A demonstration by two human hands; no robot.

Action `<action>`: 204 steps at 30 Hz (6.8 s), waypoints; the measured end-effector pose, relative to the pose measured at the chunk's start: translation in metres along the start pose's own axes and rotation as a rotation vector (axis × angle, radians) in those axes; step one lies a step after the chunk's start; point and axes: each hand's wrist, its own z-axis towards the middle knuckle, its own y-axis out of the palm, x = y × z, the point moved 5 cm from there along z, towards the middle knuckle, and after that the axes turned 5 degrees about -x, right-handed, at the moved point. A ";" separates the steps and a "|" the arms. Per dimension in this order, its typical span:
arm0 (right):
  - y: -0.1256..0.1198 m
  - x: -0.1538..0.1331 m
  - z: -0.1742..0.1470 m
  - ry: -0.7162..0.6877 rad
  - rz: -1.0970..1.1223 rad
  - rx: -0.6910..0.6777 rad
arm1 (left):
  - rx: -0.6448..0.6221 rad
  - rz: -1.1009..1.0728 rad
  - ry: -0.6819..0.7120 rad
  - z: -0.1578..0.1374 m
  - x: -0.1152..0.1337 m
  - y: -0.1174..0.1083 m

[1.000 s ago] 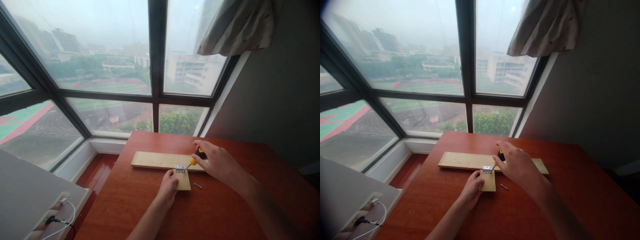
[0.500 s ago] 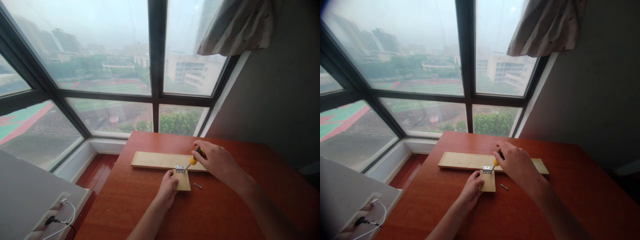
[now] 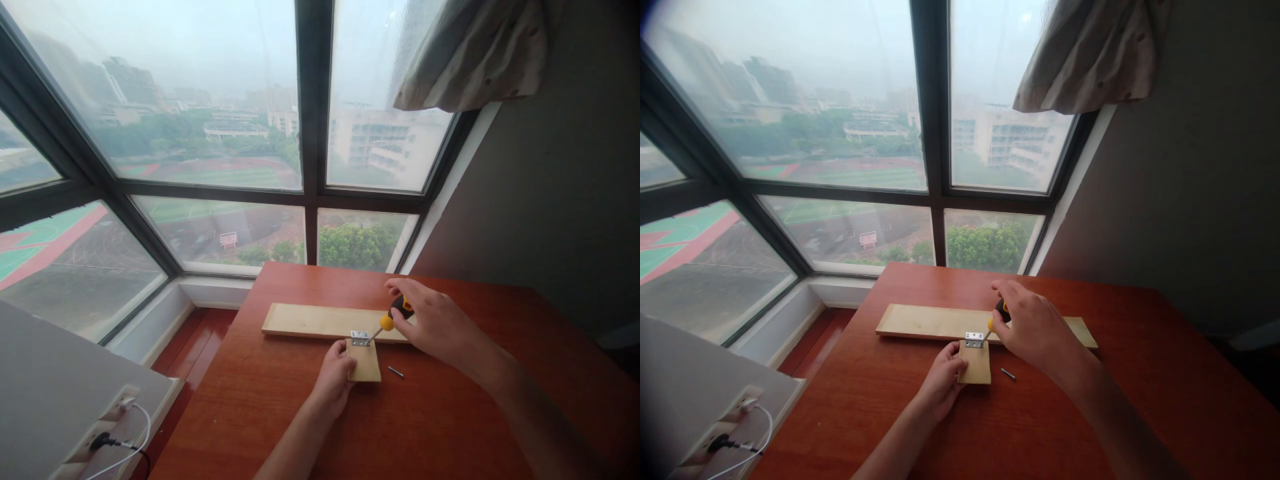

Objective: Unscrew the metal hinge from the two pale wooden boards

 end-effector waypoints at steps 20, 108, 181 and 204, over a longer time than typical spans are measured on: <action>-0.001 -0.004 -0.001 0.049 -0.063 0.003 | -0.006 0.008 0.009 -0.001 0.003 0.003; -0.003 -0.011 -0.001 0.068 -0.112 0.065 | -0.032 -0.010 -0.006 -0.002 0.000 0.000; -0.002 -0.007 -0.001 0.148 -0.106 0.070 | 0.012 -0.040 -0.033 0.005 -0.007 -0.005; -0.002 -0.008 -0.001 0.129 -0.070 0.090 | 0.010 -0.053 -0.056 0.002 -0.006 -0.001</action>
